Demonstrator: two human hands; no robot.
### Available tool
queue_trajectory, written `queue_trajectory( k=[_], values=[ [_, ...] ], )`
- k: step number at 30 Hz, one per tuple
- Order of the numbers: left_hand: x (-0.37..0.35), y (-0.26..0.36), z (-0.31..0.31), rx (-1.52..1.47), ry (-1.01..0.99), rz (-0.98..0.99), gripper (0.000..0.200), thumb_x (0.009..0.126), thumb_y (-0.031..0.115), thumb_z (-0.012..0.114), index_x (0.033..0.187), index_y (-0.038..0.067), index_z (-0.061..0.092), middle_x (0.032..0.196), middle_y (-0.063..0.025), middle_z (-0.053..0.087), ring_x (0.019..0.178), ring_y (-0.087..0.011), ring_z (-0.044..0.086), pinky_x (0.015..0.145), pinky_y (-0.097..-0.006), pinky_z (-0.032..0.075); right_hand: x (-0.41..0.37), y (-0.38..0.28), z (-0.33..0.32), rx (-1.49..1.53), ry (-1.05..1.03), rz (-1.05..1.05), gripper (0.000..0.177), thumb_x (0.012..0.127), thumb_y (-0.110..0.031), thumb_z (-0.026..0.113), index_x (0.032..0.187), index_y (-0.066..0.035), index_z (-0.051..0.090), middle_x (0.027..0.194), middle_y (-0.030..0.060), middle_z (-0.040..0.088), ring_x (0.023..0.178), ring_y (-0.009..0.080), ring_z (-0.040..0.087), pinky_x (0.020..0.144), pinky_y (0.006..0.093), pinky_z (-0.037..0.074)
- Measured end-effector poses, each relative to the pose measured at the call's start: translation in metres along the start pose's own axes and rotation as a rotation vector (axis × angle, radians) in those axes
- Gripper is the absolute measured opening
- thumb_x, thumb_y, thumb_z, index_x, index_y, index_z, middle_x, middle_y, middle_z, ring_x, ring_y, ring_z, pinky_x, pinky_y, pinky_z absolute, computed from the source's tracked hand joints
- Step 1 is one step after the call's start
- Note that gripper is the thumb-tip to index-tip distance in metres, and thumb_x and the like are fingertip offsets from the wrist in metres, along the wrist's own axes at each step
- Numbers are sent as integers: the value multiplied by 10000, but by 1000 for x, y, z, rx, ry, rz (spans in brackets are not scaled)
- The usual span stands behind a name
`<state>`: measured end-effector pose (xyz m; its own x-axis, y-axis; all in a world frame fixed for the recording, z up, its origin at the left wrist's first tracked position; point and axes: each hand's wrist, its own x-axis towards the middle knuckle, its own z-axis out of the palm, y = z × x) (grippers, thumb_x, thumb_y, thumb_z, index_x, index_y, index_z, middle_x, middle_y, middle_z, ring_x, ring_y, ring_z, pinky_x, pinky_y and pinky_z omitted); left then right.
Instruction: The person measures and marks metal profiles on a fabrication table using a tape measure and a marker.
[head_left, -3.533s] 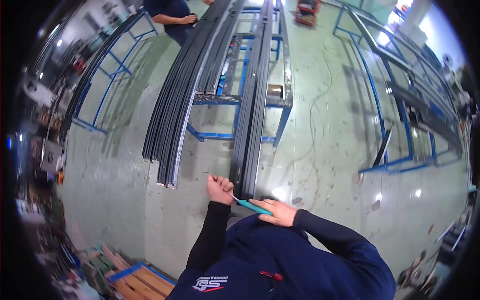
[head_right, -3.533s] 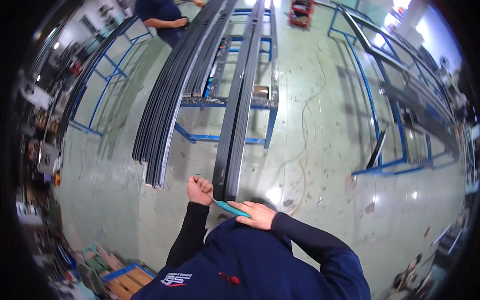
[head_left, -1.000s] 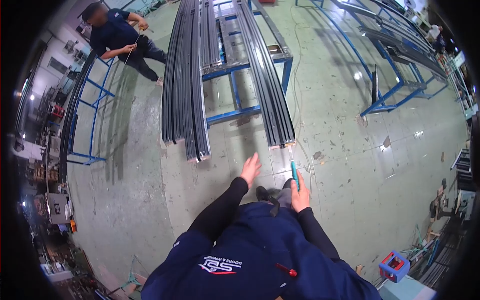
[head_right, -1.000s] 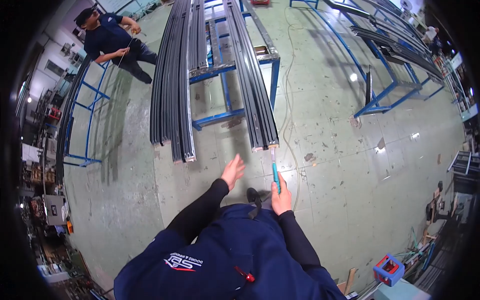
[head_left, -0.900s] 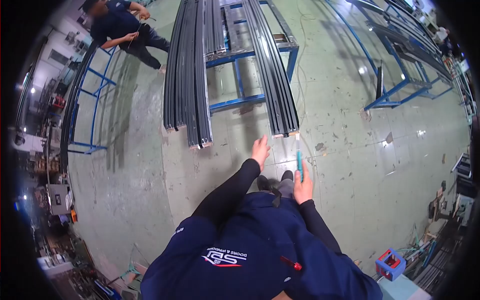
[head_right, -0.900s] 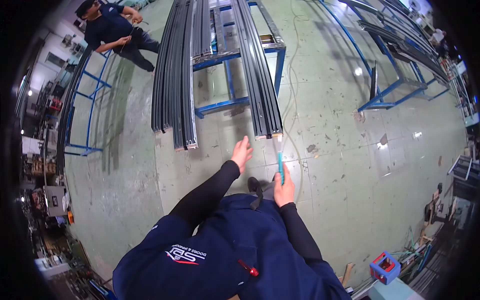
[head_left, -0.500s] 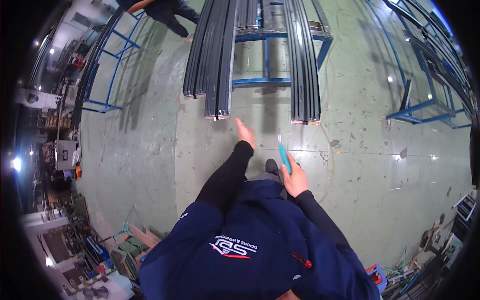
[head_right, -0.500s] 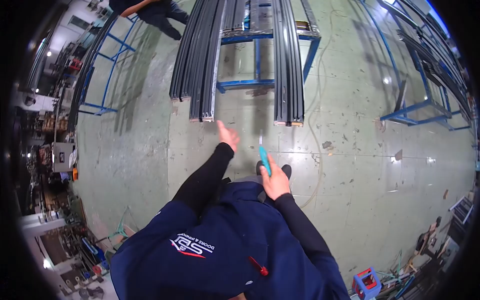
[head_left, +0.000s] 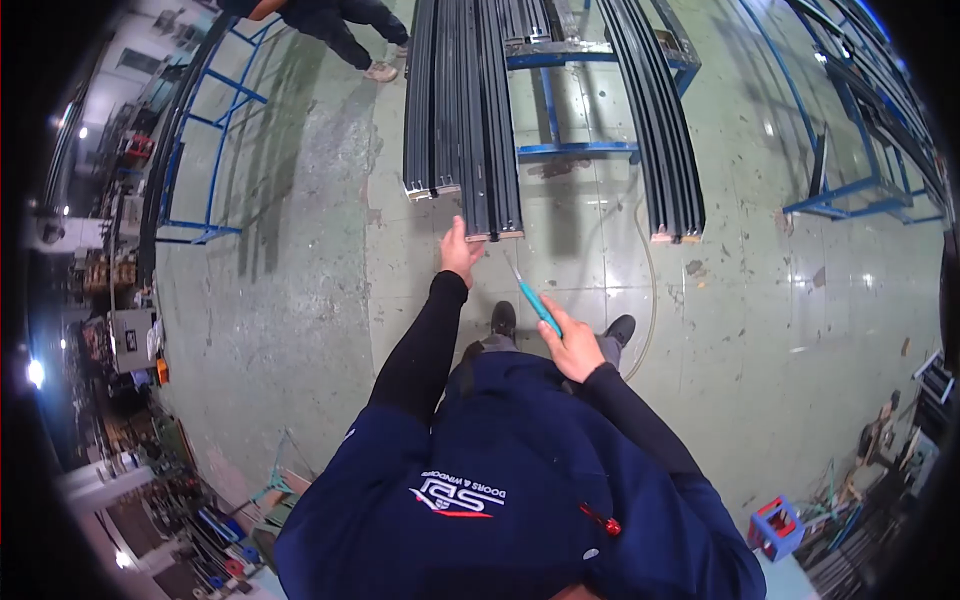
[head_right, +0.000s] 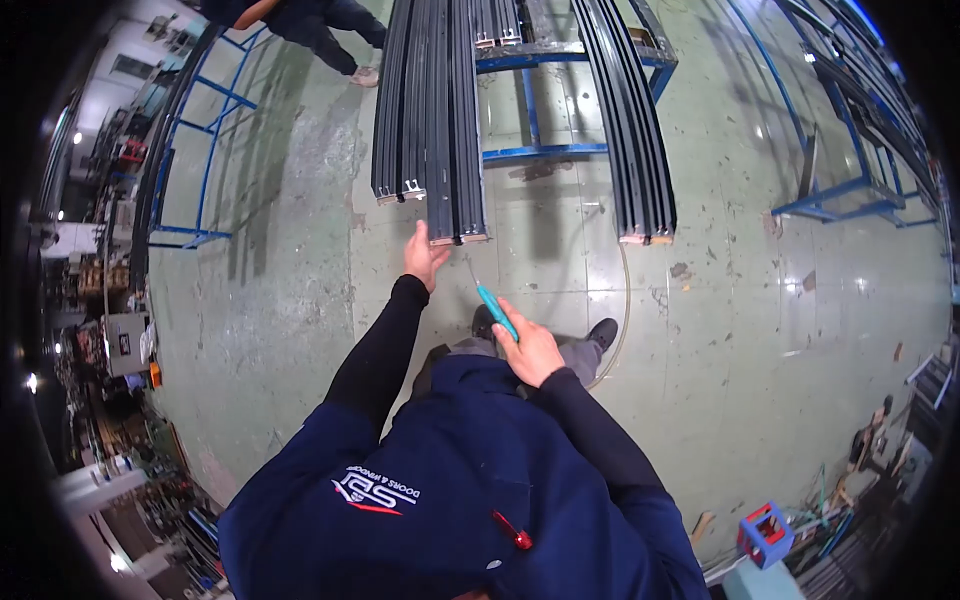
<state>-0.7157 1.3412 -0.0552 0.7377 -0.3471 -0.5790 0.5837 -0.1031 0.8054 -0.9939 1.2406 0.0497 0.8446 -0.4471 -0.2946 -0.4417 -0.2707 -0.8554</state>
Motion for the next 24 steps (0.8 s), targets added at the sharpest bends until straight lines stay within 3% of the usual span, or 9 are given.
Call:
queue_trajectory(
  k=[1, 3, 6, 8, 10, 13, 17, 20, 24],
  values=[
    [4, 1, -3, -48, -11, -19, 432, 1020, 485, 521, 1203, 96, 555, 1111, -55, 656, 1047, -204, 634, 952, -417, 483, -6, -7, 13, 3, 83, 41, 532, 1013, -358, 527, 1478, -116, 437, 1061, 275, 673, 1031, 456, 637, 895, 489, 493],
    [13, 6, -15, -70, -106, -73, 369, 1019, 435, 550, 1180, 103, 560, 1087, -43, 664, 1035, -193, 637, 945, -406, 489, -11, -22, 34, 39, 163, 252, 521, 1014, -341, 535, 1475, -114, 446, 1103, 278, 665, 1044, 451, 637, 894, 478, 499],
    [19, 8, -28, -101, -201, -158, 295, 1013, 387, 581, 1126, 115, 582, 1053, -33, 674, 1010, -183, 644, 922, -393, 505, -13, -31, 84, 59, 224, 13, 516, 1010, -339, 542, 1466, -112, 459, 1114, 276, 665, 1055, 446, 637, 901, 472, 501],
    [22, 11, -34, -107, -252, -216, 253, 1008, 364, 598, 1083, 123, 602, 1030, -29, 680, 991, -178, 649, 903, -384, 518, -13, -48, 92, 148, 155, 113, 516, 1004, -334, 554, 1459, -110, 466, 1156, 273, 657, 1084, 449, 624, 942, 467, 488],
    [27, 14, -39, -128, -328, -256, 239, 1017, 349, 586, 1073, 119, 613, 1042, -36, 682, 972, -178, 650, 901, -384, 526, -8, -55, 97, 195, 237, 216, 515, 1001, -329, 560, 1457, -110, 467, 1175, 269, 654, 1100, 451, 616, 962, 462, 481],
    [34, 15, -45, -148, -411, -264, 237, 1029, 335, 567, 1079, 109, 619, 1055, -48, 685, 958, -181, 649, 911, -388, 532, -1, -52, 132, 127, 268, -12, 509, 1000, -325, 557, 1452, -108, 470, 1180, 259, 655, 1090, 454, 618, 930, 471, 498],
    [45, 15, -51, -156, -538, -288, 234, 1012, 328, 602, 1068, 101, 581, 1081, -46, 659, 977, -183, 655, 970, -411, 526, 1, -62, 137, 106, 222, 89, 507, 1005, -332, 546, 1454, -108, 468, 1124, 281, 663, 1047, 465, 632, 898, 485, 505],
    [48, 20, -50, -124, -491, -331, 260, 1015, 328, 596, 1097, 82, 582, 1080, -56, 660, 996, -199, 655, 961, -422, 535, 4, -67, 136, 187, 361, 239, 509, 1005, -337, 545, 1455, -111, 468, 1105, 290, 663, 1034, 469, 634, 889, 491, 505],
    [39, 21, -47, -82, -522, -269, 304, 1039, 339, 546, 1163, 61, 543, 1108, -95, 667, 1026, -225, 657, 957, -429, 528, 5, -69, 153, 72, 343, 75, 518, 997, -342, 550, 1459, -121, 467, 1113, 281, 664, 1040, 468, 632, 897, 492, 502]
  ],
)
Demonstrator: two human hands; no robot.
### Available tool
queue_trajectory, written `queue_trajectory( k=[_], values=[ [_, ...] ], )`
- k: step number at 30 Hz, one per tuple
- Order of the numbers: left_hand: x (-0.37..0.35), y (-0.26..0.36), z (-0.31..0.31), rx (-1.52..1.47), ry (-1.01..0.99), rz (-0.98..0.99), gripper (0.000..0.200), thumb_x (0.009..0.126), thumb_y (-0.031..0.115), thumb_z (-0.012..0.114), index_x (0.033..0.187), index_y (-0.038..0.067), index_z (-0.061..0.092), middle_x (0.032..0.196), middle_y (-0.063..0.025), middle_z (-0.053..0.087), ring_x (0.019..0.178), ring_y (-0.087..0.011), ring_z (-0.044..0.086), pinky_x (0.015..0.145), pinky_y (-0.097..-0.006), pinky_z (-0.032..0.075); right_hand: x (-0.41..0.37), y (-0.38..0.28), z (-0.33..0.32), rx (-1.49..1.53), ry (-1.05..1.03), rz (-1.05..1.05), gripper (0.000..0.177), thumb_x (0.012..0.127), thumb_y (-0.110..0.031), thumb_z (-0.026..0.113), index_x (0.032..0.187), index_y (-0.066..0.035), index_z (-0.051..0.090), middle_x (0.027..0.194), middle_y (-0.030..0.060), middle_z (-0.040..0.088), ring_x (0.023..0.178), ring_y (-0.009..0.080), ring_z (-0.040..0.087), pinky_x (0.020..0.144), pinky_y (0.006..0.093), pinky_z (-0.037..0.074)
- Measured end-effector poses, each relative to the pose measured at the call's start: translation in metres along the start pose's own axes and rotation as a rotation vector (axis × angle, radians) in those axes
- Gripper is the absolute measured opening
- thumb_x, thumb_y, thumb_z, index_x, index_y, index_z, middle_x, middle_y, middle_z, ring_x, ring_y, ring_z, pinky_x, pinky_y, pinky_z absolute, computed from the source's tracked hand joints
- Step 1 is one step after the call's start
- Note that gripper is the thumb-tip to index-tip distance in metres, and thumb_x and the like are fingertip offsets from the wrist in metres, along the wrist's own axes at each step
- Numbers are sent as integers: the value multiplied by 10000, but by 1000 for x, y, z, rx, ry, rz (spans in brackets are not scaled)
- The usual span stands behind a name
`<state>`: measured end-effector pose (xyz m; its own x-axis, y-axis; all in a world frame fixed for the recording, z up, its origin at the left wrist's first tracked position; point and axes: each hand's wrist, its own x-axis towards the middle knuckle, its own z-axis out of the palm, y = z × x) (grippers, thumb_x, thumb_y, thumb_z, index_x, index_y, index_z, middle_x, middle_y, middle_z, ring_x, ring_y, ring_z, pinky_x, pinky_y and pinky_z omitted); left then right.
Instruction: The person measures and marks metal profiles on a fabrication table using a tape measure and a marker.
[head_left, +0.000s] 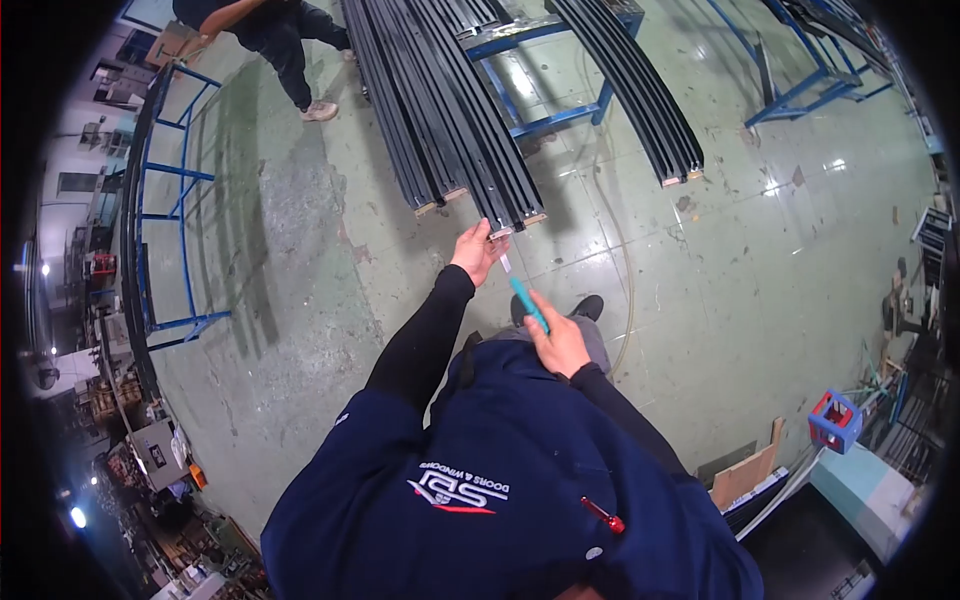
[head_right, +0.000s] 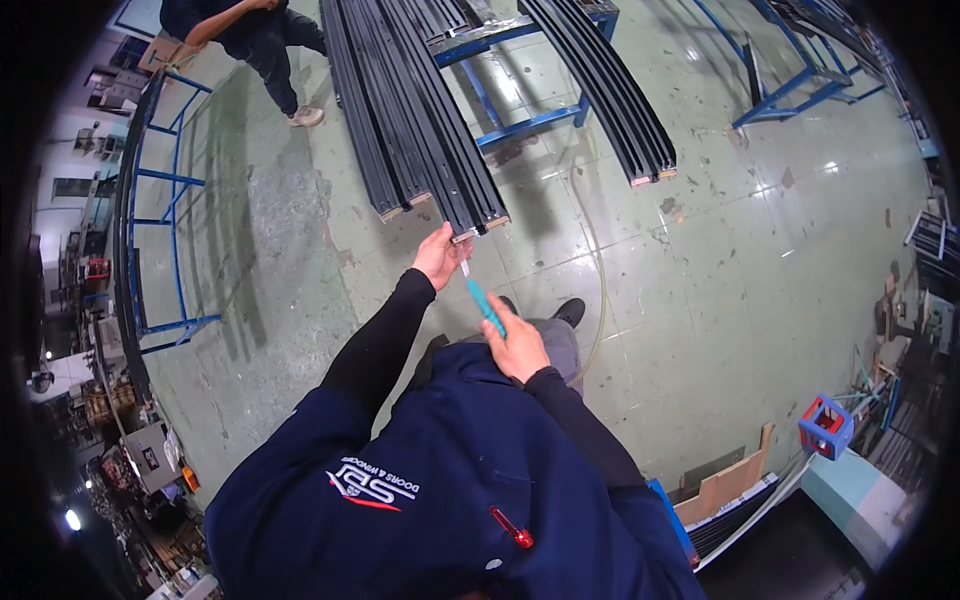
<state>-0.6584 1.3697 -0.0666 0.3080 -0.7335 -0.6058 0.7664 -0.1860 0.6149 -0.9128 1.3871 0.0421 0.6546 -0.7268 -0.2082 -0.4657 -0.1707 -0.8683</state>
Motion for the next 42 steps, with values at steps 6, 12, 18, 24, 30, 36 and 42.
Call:
queue_trajectory(
  k=[6, 12, 18, 24, 30, 36, 42],
  values=[
    [-2, 2, 2, 9, -26, -31, 329, 1042, 369, 533, 1162, 63, 532, 1157, -114, 665, 1076, -251, 655, 966, -427, 521, 4, 1, 8, -2, 68, -27, 515, 1005, -350, 541, 1456, -112, 467, 1078, 291, 666, 1018, 446, 650, 896, 490, 504],
    [-1, 2, -1, 57, -47, -41, 347, 1047, 386, 516, 1142, 53, 530, 1196, -127, 653, 1066, -255, 656, 966, -424, 521, 4, -4, 16, -61, 77, -86, 518, 1016, -354, 526, 1466, -106, 456, 1055, 266, 685, 955, 426, 679, 830, 463, 529],
    [-3, 3, -2, 154, -31, -58, 380, 1051, 444, 479, 1135, 80, 548, 1171, -85, 668, 1032, -206, 654, 929, -407, 519, 9, -1, 7, -6, 163, 132, 531, 1008, -376, 535, 1470, -125, 457, 1082, 274, 677, 1015, 438, 656, 887, 475, 508],
    [-7, 1, 2, 190, 16, -40, 381, 1040, 478, 491, 1109, 117, 590, 1100, -38, 675, 996, -176, 655, 911, -387, 507, 9, 2, 4, 22, 190, 136, 520, 992, -337, 562, 1455, -115, 477, 1154, 287, 656, 1080, 442, 636, 938, 464, 498],
    [-2, 4, -4, 258, 48, -65, 381, 1022, 503, 519, 1080, 133, 584, 1124, -27, 677, 1018, -161, 651, 913, -384, 502, 11, 5, 2, -7, 170, 104, 539, 974, -333, 600, 1445, -97, 485, 1213, 280, 639, 1121, 438, 625, 934, 443, 509],
    [-3, 7, -3, 239, 78, -65, 395, 1007, 486, 560, 1129, 110, 571, 1141, -31, 665, 1027, -172, 647, 919, -380, 489, 7, 20, -11, -33, 199, 107, 542, 946, -263, 651, 1428, -70, 494, 1207, 264, 650, 1150, 407, 626, 971, 422, 488],
    [-10, 12, -33, 44, 165, -96, 846, 928, 679, 536, 1454, 32, 389, 1347, -124, 568, 1129, -227, 599, 945, -405, 475, -53, 123, -23, -200, 525, 33, 338, 903, -112, 650, 1225, -13, 617, 1103, 212, 634, 1053, 406, 607, 922, 417, 483]
  ],
)
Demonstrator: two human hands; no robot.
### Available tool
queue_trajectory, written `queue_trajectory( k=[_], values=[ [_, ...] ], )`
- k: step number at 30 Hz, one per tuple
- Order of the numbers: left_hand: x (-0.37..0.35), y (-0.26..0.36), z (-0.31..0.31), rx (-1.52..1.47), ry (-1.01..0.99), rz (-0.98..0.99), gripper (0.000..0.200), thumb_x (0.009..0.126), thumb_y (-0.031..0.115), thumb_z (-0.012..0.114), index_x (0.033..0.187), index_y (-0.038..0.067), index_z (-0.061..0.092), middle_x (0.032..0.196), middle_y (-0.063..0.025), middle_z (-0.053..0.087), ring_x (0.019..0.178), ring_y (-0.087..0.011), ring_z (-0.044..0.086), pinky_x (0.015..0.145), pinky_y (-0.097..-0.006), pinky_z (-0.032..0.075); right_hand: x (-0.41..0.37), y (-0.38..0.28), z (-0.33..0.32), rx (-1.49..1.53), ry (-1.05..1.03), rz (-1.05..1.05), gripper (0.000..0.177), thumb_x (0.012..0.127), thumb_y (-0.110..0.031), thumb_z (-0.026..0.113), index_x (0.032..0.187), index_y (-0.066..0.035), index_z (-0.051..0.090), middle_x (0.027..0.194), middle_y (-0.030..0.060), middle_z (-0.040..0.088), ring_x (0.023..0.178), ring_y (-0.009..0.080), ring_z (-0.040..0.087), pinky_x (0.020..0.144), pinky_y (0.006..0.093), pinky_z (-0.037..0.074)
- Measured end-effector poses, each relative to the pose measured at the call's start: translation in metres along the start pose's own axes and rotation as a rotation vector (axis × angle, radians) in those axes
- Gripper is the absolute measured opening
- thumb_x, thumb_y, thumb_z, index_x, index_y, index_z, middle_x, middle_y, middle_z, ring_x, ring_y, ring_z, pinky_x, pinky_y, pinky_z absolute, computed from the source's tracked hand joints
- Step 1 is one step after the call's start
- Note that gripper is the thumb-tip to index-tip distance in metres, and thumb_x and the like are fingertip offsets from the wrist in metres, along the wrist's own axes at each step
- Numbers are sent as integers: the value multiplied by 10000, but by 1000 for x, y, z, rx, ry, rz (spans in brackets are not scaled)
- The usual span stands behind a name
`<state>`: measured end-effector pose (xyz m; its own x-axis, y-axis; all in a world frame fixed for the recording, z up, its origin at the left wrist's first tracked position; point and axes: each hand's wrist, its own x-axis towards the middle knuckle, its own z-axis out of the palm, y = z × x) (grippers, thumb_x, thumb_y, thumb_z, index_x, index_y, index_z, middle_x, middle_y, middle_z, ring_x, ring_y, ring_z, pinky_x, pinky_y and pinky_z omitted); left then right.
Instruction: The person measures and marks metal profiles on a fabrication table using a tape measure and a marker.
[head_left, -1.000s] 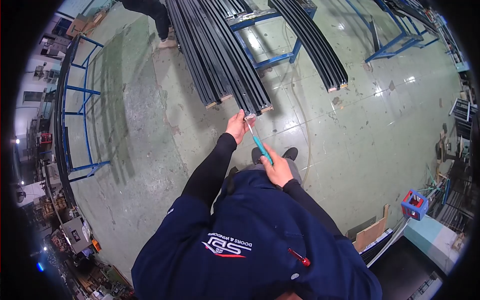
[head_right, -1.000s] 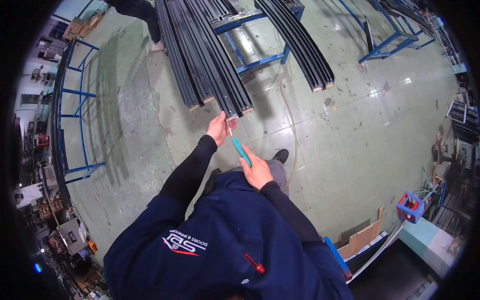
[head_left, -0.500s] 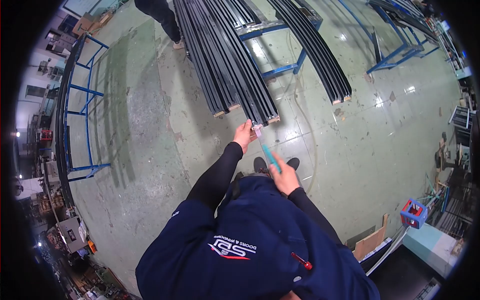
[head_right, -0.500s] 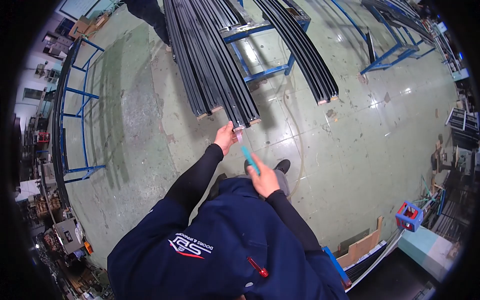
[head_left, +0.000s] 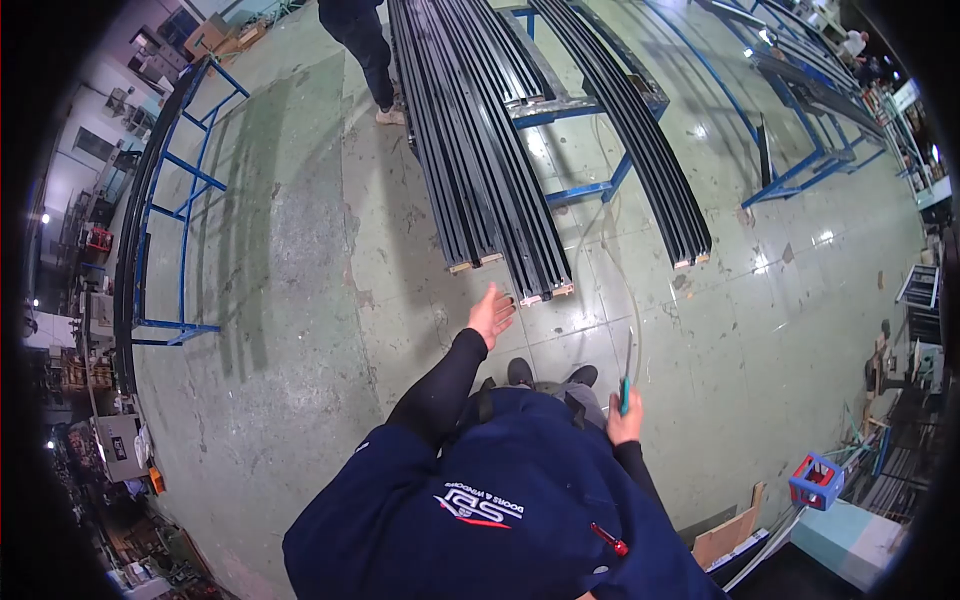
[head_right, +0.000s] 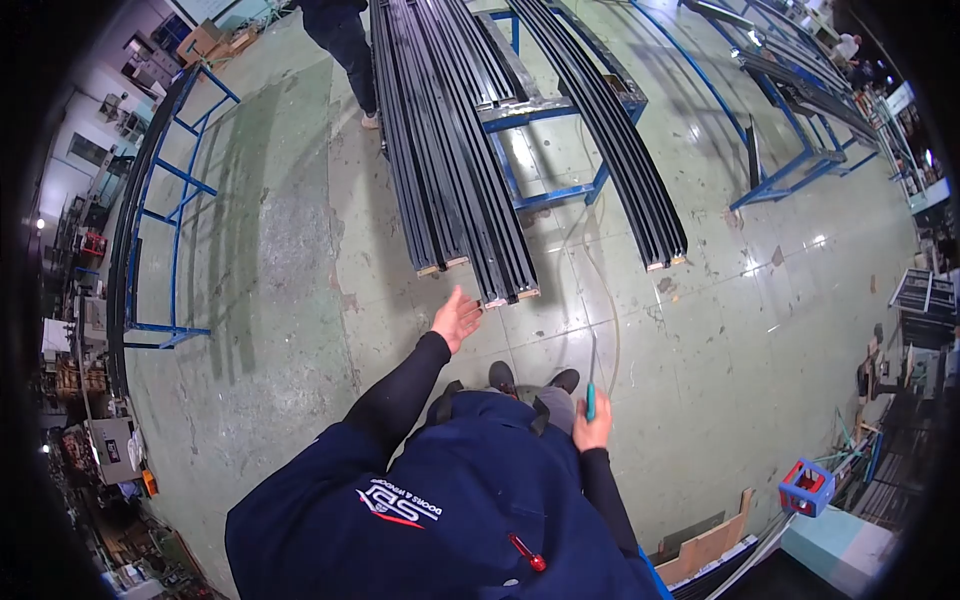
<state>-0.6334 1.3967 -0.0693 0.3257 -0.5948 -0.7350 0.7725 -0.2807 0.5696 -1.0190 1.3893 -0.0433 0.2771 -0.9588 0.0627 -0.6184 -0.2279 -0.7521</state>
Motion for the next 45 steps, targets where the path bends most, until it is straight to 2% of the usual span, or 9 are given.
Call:
queue_trajectory(
  k=[7, 10, 12, 18, 19, 24, 27, 34, 45],
  values=[
    [5, 40, -52, -301, 327, 123, 923, 905, 760, 466, 1474, 40, 367, 1354, -139, 557, 1143, -248, 604, 921, -412, 478, -46, 48, -8, 353, 98, 738, 384, 971, -258, 640, 1276, -29, 594, 1067, 101, 651, 738, 143, 645, 609, 326, 542],
    [18, 53, -75, -70, 326, 164, 840, 926, 702, 502, 1451, 57, 385, 1335, -133, 560, 1130, -247, 597, 930, -431, 474, -18, 35, -6, 246, 36, 630, 362, 955, -243, 648, 1235, -18, 602, 1097, 125, 655, 857, 217, 674, 734, 366, 552],
    [20, 51, -85, 173, 308, 135, 764, 946, 649, 524, 1437, 76, 402, 1326, -134, 563, 1125, -245, 599, 929, -426, 468, 16, 13, -7, 54, -14, 160, 357, 926, -197, 623, 1230, -11, 593, 1137, 199, 639, 1115, 377, 603, 972, 428, 464],
    [22, -55, -170, 854, 255, 67, 394, 983, 395, 577, 766, 68, 619, 639, -42, 605, 621, -180, 602, 583, -345, 475, 146, -112, -10, 269, -166, -3, 302, 975, -212, 553, 1234, -62, 594, 988, 202, 694, 936, 394, 681, 831, 424, 515],
    [18, -79, -184, 789, 246, -60, 353, 998, 402, 558, 1025, 51, 579, 817, -65, 633, 602, -172, 571, 450, -334, 430, 166, -119, -1, 215, -156, -31, 298, 984, -239, 550, 1219, -61, 591, 966, 221, 681, 928, 421, 666, 820, 443, 510],
    [-43, -112, -181, 767, 287, -339, 402, 937, 421, 617, 1076, 45, 643, 867, -62, 686, 722, -170, 650, 623, -324, 510, 286, -153, 53, -39, -266, -201, 400, 1015, -443, 485, 1006, -56, 587, 889, 238, 670, 899, 481, 582, 780, 543, 432],
    [-66, -88, -165, 503, 360, -324, 425, 1006, 407, 536, 1280, 83, 535, 1165, -83, 634, 1024, -238, 640, 840, -413, 508, 367, -193, 89, -228, -285, -223, 579, 1005, -562, 424, 974, -17, 619, 934, 247, 688, 969, 483, 603, 840, 576, 434],
    [-95, -50, -166, 107, 775, -100, 460, 998, 390, 555, 1331, 79, 490, 1119, -88, 644, 991, -245, 652, 788, -393, 520, 506, -227, 203, -137, -462, -13, 762, 978, -687, 335, 1126, -9, 648, 1091, 323, 661, 1102, 484, 605, 946, 546, 467],
    [-88, -72, -97, 64, 757, -288, 485, 997, 397, 571, 1345, 72, 480, 1167, -94, 645, 1021, -239, 655, 776, -375, 519, 547, -237, 232, -120, -494, -5, 776, 966, -709, 336, 1181, -28, 640, 1077, 318, 669, 1094, 481, 616, 956, 539, 471]
  ],
)
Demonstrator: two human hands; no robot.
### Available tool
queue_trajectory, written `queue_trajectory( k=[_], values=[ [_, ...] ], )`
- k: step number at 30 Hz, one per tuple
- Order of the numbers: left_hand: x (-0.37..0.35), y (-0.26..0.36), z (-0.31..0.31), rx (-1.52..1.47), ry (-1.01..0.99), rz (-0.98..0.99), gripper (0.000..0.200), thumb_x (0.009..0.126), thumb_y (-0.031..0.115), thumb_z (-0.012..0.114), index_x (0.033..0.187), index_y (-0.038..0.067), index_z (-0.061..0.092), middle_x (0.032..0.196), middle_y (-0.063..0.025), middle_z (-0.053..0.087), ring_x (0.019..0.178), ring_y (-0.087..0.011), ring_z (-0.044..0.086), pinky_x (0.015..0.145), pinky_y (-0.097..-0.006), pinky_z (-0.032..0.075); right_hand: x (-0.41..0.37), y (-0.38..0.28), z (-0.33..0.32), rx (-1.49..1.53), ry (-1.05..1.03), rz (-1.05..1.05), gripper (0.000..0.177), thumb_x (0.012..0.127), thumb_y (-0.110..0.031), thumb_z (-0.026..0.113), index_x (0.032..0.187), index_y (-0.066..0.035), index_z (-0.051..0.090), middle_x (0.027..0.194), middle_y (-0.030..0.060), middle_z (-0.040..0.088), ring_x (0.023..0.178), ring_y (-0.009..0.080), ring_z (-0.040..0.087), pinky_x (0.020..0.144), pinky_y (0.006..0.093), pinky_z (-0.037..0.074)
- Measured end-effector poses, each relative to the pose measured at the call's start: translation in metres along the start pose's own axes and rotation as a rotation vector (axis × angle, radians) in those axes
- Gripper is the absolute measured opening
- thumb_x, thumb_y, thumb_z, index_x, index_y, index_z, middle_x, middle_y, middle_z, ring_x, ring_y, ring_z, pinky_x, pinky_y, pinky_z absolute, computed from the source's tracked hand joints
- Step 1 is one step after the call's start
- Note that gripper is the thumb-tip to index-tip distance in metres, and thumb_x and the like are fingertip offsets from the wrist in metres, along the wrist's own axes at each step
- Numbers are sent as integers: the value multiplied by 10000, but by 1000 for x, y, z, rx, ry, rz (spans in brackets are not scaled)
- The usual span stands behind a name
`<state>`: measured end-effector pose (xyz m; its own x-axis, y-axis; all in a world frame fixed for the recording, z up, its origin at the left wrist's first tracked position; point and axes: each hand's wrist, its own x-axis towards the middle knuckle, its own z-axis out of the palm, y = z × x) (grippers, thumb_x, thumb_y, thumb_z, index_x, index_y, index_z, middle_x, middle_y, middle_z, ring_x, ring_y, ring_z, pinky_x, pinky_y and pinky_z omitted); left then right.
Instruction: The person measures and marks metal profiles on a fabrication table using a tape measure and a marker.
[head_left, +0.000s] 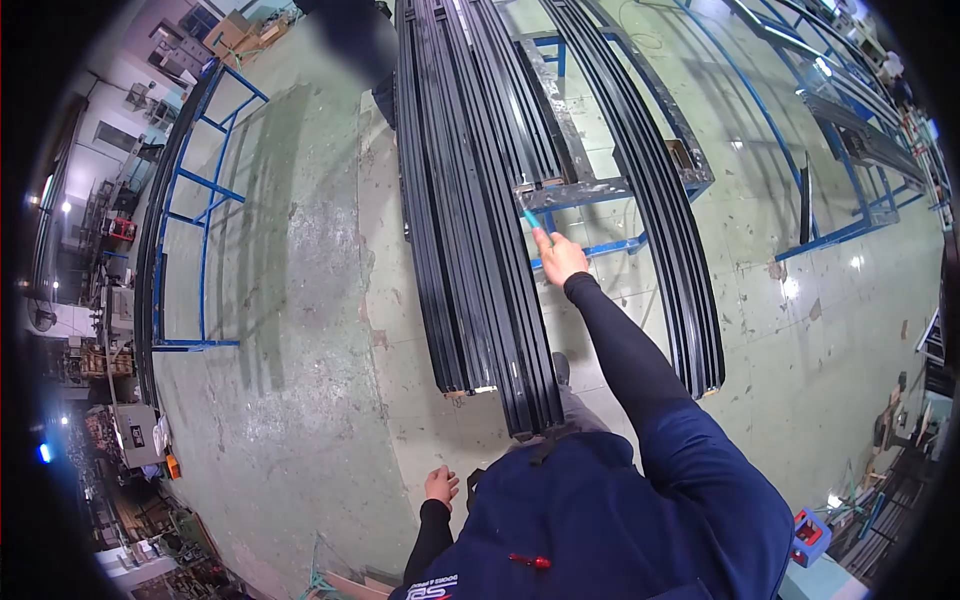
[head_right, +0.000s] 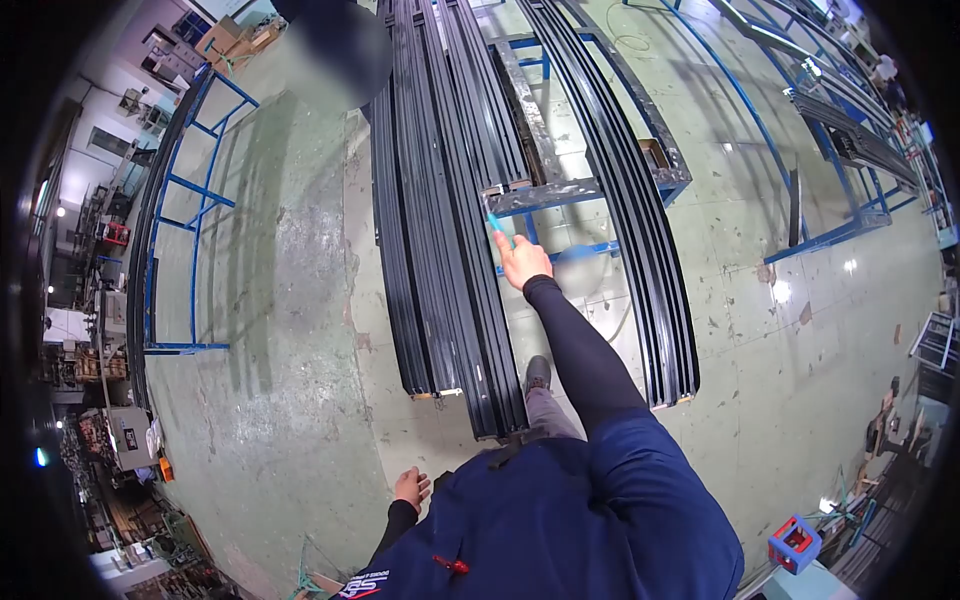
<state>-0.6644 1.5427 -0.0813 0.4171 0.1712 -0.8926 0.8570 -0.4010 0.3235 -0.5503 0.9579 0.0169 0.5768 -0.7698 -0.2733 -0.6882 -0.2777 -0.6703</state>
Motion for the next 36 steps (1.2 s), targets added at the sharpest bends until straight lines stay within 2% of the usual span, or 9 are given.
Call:
queue_trajectory(
  k=[6, 9, 13, 15, 18, 19, 24, 27, 36],
  values=[
    [-5, 31, 26, 36, -49, 69, 469, 989, 398, 589, 1324, 78, 511, 1145, -69, 647, 970, -197, 646, 758, -345, 510, 18, 37, -14, 181, 133, 169, 823, 966, -707, 341, 1243, 13, 627, 1122, 336, 648, 1130, 484, 598, 978, 519, 461],
    [-6, 56, 29, 59, -59, 107, 421, 1006, 391, 561, 1309, 102, 520, 1134, -42, 639, 979, -183, 626, 783, -354, 504, 12, 38, -5, 76, 3, 33, 825, 962, -713, 341, 1260, 4, 623, 1122, 340, 647, 1124, 485, 600, 981, 518, 462],
    [-5, 81, 22, 57, -34, 164, 431, 1005, 400, 562, 1311, 101, 513, 1142, -52, 638, 989, -194, 628, 794, -361, 503, 16, 29, -2, 145, 28, 110, 812, 946, -722, 370, 1204, 0, 640, 1076, 349, 650, 1082, 506, 607, 965, 540, 467],
    [-4, 88, 22, 47, -18, 185, 437, 1003, 401, 564, 1315, 101, 508, 1142, -57, 635, 988, -197, 629, 792, -363, 504, 5, 16, 1, 101, -23, -58, 770, 962, -697, 361, 1067, 3, 663, 995, 354, 653, 1009, 521, 616, 910, 562, 470],
    [-1, 87, 24, 40, 0, 175, 420, 998, 376, 579, 1295, 84, 527, 1094, -60, 641, 932, -193, 640, 739, -341, 507, 7, 9, 1, 170, 138, 27, 749, 971, -681, 361, 1081, -5, 665, 1020, 334, 662, 1028, 509, 617, 910, 565, 470],
    [-1, 87, 23, 28, 15, 170, 410, 996, 366, 586, 1283, 76, 539, 1071, -59, 646, 903, -186, 644, 713, -329, 509, 6, 10, 1, 112, 20, -6, 756, 973, -682, 354, 1089, -1, 661, 1030, 337, 660, 1037, 507, 616, 917, 562, 469],
    [-4, 79, 25, 60, -15, 131, 406, 992, 364, 594, 1276, 79, 541, 1052, -50, 646, 891, -176, 641, 694, -320, 502, 6, 17, -2, 91, -6, 24, 773, 965, -701, 351, 1096, -5, 661, 1047, 349, 652, 1070, 500, 607, 941, 550, 468],
    [-2, 71, 27, 69, -25, 113, 403, 991, 368, 596, 1269, 79, 546, 1050, -49, 649, 891, -173, 642, 698, -321, 501, 7, 23, 8, 162, 206, 17, 765, 968, -698, 348, 1082, -10, 661, 1035, 343, 656, 1065, 505, 606, 930, 560, 464],
    [10, 73, 15, 59, -18, 140, 400, 990, 367, 592, 1271, 86, 542, 1064, -50, 647, 907, -177, 643, 707, -332, 503, 8, 28, -1, 118, 4, -4, 766, 971, -692, 343, 1099, -6, 658, 1067, 329, 656, 1081, 501, 596, 947, 550, 453]
  ],
)
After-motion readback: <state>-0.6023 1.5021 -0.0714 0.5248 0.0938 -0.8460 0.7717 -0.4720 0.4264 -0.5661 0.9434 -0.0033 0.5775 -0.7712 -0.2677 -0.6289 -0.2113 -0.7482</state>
